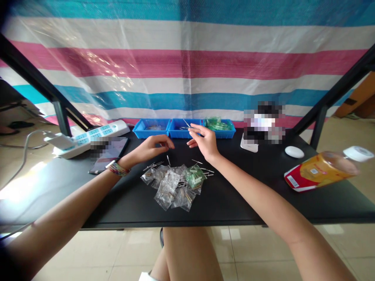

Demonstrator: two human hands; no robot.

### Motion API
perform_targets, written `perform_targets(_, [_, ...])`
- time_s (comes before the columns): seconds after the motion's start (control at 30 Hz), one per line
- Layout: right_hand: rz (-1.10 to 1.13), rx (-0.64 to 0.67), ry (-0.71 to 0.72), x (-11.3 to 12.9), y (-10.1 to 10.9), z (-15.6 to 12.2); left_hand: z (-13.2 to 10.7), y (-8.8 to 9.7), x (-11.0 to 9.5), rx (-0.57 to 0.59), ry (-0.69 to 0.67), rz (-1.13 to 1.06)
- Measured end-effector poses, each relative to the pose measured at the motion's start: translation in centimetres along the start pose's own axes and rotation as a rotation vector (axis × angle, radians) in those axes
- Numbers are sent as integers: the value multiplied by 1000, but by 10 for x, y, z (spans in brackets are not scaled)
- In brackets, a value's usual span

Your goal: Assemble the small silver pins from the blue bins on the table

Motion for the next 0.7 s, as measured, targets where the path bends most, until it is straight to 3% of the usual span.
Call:
perform_targets(0.13, [-151,-39,35,-1,11,5,-2,5,6,243,-45,157])
perform_targets(0.33, [-177,-8,19,-11,10,2,0,3,3,361,-63,184])
perform_targets(0.43, [-179,4,9,-14,7,1,0,0,4,344,-45,154])
perform_targets(0.57, [-184,9,11,-14,6,1,-1,0,6,195,48,52])
perform_targets(0.7, [-201,72,20,-14,3,-2,-1,1,-2,73,22,-14])
Point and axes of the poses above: each hand's wrist, its own z-axis towards the middle knuckle, its own y-axis out of the back of the hand, x = y × z, the point moved 3 cm from there along z, towards the middle knuckle, and after that the axes turned 9 degrees about -z, right-handed, at the moved point
